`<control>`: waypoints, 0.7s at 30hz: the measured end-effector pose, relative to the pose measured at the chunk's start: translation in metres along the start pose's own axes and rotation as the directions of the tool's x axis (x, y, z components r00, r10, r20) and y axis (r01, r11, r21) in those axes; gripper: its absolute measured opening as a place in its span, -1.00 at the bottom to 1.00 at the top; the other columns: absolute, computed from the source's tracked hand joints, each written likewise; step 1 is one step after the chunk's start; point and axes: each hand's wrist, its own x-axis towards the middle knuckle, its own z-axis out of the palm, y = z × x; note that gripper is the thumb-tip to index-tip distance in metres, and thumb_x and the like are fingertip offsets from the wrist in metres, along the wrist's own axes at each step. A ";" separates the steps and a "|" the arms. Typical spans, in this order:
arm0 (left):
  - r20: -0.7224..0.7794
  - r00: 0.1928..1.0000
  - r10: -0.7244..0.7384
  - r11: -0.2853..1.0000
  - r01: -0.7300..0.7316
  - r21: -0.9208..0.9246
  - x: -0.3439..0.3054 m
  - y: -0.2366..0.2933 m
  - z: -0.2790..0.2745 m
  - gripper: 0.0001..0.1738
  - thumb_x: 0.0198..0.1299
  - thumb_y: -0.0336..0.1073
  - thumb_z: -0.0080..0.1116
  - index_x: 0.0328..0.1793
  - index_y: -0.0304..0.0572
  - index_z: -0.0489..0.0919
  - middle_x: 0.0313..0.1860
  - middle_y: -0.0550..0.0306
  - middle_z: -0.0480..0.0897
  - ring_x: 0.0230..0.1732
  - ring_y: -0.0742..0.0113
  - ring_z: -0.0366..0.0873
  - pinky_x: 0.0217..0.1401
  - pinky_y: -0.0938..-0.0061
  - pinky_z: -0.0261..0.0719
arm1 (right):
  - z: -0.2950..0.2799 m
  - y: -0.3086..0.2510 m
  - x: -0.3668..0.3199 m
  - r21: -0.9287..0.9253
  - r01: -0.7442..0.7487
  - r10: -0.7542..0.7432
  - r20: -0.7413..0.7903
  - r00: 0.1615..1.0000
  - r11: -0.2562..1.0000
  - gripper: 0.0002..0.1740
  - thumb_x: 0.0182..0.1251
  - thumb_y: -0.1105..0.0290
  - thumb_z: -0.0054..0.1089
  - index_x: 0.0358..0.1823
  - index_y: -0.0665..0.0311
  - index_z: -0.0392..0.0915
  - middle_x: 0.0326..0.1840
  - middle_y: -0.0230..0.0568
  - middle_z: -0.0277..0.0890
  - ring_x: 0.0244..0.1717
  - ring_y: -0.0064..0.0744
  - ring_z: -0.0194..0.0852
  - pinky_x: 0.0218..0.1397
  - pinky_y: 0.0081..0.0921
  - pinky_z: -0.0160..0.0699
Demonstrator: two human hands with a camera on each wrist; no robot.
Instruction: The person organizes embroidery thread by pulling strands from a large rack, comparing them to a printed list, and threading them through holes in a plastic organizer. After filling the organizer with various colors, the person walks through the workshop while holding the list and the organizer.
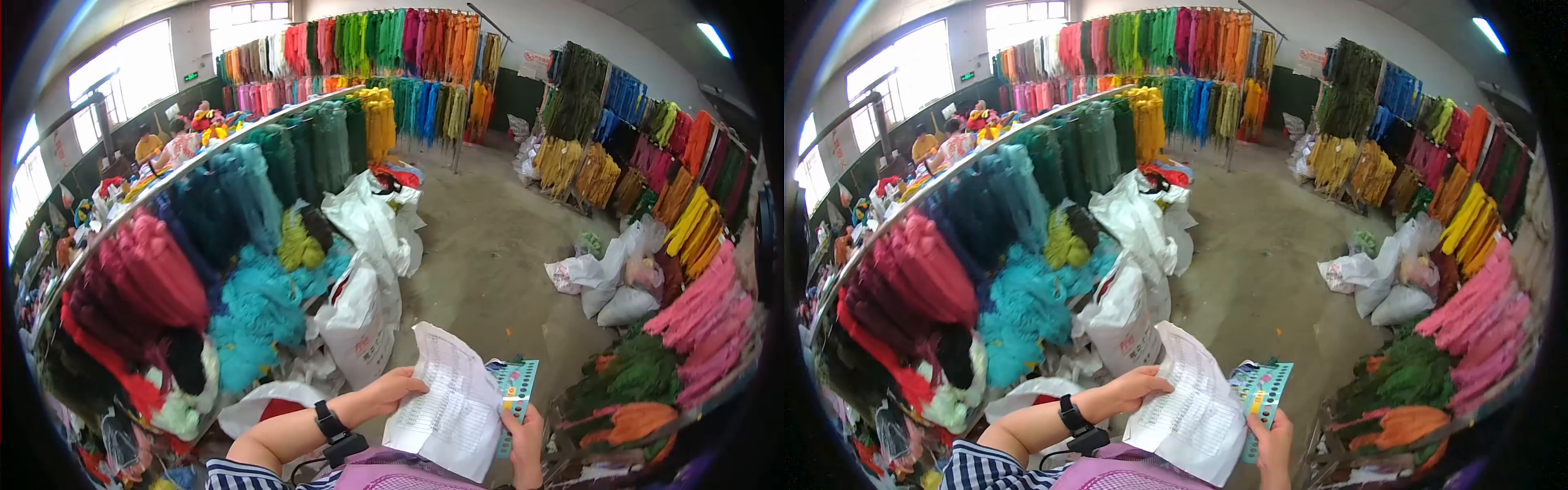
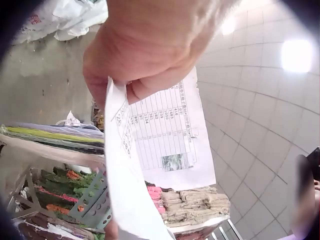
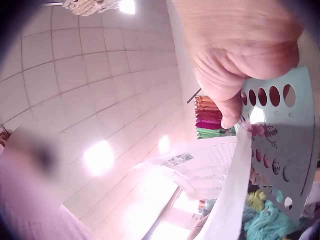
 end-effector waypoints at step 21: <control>-0.158 0.970 0.186 0.963 -0.147 0.228 0.539 0.384 0.049 -0.57 0.19 -0.55 0.08 0.22 -0.51 0.42 0.06 -0.01 0.61 0.01 0.30 0.59 0.12 0.44 0.52 | -0.004 -0.111 0.704 0.114 -0.116 0.104 0.104 0.989 0.987 -0.84 0.18 0.66 0.29 -0.20 0.40 0.59 -0.38 -0.37 0.59 -0.43 -0.63 0.49 -0.36 -0.63 0.44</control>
